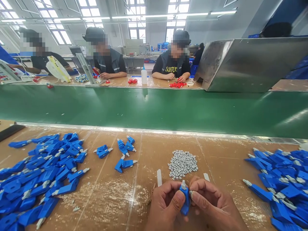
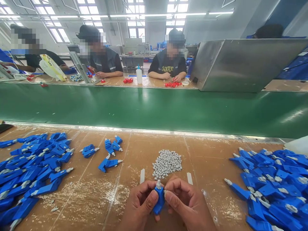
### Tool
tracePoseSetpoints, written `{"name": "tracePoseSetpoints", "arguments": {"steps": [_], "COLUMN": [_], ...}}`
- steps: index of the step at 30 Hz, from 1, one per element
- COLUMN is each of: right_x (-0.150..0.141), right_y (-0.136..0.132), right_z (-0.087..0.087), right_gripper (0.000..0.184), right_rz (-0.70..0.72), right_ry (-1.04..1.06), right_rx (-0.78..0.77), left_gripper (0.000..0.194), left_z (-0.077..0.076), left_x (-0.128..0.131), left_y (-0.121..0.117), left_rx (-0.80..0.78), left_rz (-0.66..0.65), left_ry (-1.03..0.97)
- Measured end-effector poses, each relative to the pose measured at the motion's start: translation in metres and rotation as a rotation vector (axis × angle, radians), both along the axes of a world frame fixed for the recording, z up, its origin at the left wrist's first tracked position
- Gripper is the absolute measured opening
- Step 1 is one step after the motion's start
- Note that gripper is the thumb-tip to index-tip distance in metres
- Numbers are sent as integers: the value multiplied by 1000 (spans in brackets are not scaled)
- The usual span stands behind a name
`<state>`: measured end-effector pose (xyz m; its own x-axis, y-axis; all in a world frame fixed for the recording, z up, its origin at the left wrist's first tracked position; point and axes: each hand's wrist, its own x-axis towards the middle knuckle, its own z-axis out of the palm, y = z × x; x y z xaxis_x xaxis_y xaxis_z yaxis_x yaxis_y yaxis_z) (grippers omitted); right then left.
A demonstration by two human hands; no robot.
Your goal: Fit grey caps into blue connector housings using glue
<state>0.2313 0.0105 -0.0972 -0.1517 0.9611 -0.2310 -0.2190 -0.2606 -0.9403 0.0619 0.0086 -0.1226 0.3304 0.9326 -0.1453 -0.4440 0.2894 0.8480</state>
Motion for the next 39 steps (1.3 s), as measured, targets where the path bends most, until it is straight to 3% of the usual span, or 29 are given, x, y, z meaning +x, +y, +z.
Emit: {"name": "tracePoseSetpoints", "arguments": {"steps": [10, 19, 24, 29, 36, 39], "right_x": [2, 0, -5, -6, 3, 4], "right_y": [-2, -3, -6, -5, -1, -3], "right_z": [-7, 1, 2, 2, 6, 10], "right_gripper": [33, 32, 28, 29, 37, 42], "right_rz": [40, 12, 26, 53, 24, 77], "right_ry": [42, 1, -9, -13, 228, 279], "right_rx": [30, 57, 53, 59, -135, -206], "left_gripper": [53, 50, 49, 43, 38, 37], "left_z": [6, -4, -2, 0, -1, -1], "left_x": [1, 3, 1, 0, 3, 5], "left_y": [-2, -2, -4, -3, -5, -7], "left_rx": [-15, 33, 18, 109, 95, 98], "left_rz": [22, 6, 62, 79, -47, -42], "left_ry": [8, -1, 65, 87, -106, -183]}}
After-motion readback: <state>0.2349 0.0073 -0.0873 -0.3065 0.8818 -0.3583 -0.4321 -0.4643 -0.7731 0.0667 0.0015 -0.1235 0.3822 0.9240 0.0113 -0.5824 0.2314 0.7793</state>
